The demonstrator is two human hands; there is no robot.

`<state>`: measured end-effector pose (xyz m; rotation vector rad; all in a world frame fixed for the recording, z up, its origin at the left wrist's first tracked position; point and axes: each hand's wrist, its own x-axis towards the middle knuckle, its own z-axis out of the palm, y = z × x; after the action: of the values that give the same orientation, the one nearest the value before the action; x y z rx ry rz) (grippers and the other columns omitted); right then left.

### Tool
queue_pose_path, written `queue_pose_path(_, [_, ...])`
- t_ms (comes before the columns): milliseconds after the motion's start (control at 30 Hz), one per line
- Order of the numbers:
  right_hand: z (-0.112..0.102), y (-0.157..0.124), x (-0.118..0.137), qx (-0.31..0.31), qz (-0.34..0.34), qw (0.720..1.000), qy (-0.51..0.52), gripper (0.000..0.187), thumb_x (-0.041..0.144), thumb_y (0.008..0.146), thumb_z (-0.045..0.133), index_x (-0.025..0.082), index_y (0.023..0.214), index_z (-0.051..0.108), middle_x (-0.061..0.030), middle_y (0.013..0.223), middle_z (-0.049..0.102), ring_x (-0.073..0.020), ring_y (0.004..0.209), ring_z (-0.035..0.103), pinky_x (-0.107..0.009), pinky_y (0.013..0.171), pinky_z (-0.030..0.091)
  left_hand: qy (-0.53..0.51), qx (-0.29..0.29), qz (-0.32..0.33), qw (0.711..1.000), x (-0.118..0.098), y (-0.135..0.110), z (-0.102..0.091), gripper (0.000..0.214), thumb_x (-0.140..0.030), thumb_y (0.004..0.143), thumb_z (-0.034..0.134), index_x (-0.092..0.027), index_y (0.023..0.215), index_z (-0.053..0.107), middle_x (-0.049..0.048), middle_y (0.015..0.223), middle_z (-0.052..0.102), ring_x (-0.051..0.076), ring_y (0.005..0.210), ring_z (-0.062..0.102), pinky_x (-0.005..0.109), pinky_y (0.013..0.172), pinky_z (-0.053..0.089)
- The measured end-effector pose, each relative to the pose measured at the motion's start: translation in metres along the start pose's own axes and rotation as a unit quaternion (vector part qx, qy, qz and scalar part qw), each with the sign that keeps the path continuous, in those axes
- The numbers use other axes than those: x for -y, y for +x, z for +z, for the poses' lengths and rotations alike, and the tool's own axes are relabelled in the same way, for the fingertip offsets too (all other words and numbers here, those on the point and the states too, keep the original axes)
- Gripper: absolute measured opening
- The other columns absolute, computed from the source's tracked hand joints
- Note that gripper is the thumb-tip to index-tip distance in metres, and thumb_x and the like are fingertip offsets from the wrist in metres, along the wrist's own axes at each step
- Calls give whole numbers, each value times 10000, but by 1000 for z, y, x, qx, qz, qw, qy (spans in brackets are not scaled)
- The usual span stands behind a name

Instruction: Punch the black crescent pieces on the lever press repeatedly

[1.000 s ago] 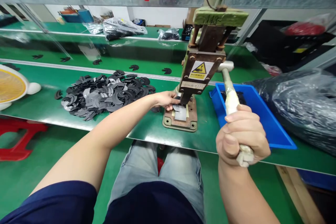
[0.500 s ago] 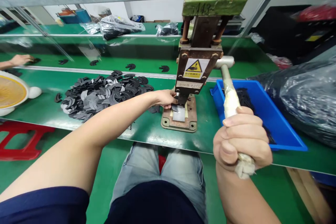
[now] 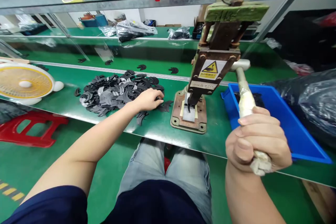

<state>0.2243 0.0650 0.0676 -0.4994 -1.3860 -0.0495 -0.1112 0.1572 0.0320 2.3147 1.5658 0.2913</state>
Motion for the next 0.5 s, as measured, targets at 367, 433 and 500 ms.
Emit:
queue_pose_path(367, [-2,3,-2,9,-15,1000,-4,321,320,788,717,227,606,470,59,587,571,-170,670,646,-558,905,571,182,33,-11,983,-33,22,47,449,-551,969,599,-149,1077,767,212,1129,746,381,1139,610,494,1006,403])
queue_pose_path(433, [0,3,-3,-1,-17,1000,-6,340,326,788,717,223,600,453,62,581,559,-167,659,639,-555,909,574,192,56,-13,980,-35,27,45,431,-520,944,637,-160,1145,761,209,1144,750,382,1138,623,482,1001,402])
queue_pose_path(500, [2,3,-2,-9,-17,1000,-8,350,325,785,724,218,599,448,63,574,556,-168,651,634,-554,905,573,204,78,-12,976,-37,31,42,447,-518,931,651,-182,1207,754,202,1162,751,386,1147,633,479,1009,401])
